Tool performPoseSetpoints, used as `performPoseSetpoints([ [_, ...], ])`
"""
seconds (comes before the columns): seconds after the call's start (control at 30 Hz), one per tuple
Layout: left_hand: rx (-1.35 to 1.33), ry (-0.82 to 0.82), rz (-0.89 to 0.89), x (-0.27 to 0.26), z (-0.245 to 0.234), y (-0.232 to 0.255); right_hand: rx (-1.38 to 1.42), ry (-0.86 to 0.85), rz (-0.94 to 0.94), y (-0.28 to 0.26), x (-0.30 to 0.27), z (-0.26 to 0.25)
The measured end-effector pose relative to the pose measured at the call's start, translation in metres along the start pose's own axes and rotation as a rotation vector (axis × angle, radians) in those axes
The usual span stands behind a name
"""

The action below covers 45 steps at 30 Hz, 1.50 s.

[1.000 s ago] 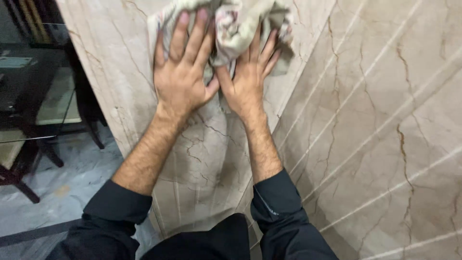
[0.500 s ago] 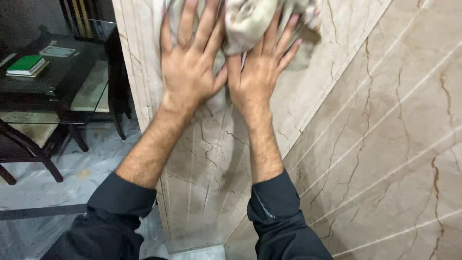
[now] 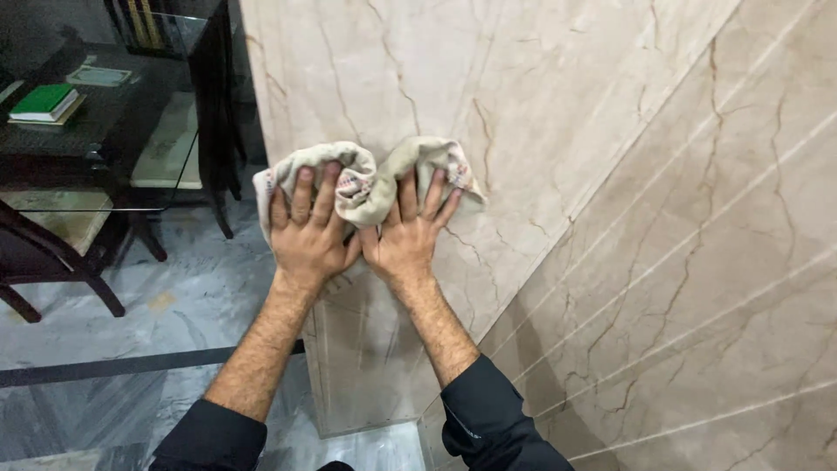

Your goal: Wiping down a tiled wall, an electrical control panel, and a door with a cloth.

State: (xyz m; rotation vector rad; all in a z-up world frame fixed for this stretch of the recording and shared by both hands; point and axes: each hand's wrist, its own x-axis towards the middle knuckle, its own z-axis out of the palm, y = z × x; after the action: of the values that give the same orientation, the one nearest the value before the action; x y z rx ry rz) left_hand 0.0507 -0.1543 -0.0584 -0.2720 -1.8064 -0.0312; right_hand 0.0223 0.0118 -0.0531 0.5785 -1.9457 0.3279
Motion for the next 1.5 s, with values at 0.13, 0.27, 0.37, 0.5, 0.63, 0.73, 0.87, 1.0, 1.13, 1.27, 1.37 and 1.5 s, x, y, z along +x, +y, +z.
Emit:
performPoseSetpoints([
  [0.13,-0.035,0.04,0.036,0.023,-0.013,-0.012,-0.009,0.029,0.028,-0.011,0.024,-0.01],
  [0.27,-0.115,0.077,0.044,0.069,-0.026,-0.027,-0.011,0.02,0.049,-0.024,0.079,-0.037],
  [0.37,-0.182,0.124,0.088,0.119,-0.039,-0.043,-0.056,0.058,0.046,-0.03,0.126,-0.055],
  [0.5,-0.242,0.112,0.102,0.175,-0.054,-0.059,-0.073,0.096,0.061,-0.037,0.18,-0.075],
  [0.63,-0.367,0.121,0.113,0.217,-0.067,-0.068,-0.128,0.119,0.101,-0.045,0.222,-0.092],
  [0.73,-0.421,0.109,0.1,0.22,-0.066,-0.071,-0.128,0.082,0.148,-0.047,0.228,-0.091],
  [0.87,-0.339,0.21,0.149,0.188,-0.049,-0.073,-0.096,0.237,0.019,-0.038,0.191,-0.065],
  [1.0,-0.422,0.164,0.152,0.133,-0.041,-0.068,-0.017,0.154,0.052,-0.05,0.139,-0.045],
  [1.13,-0.544,0.114,0.067,0.058,-0.008,-0.058,-0.032,0.096,0.06,-0.063,0.084,-0.021],
  [1.27,-0.835,0.115,-0.097,-0.015,0.023,-0.049,0.08,0.032,0.076,-0.083,0.039,-0.004],
  [1.37,-0.902,-0.123,-0.211,-0.051,0.026,-0.043,0.063,-0.002,0.033,-0.09,0.012,0.008],
  [1.5,-0.931,-0.126,-0.282,-0.073,0.027,-0.042,0.07,0.011,0.043,-0.098,-0.011,0.021],
])
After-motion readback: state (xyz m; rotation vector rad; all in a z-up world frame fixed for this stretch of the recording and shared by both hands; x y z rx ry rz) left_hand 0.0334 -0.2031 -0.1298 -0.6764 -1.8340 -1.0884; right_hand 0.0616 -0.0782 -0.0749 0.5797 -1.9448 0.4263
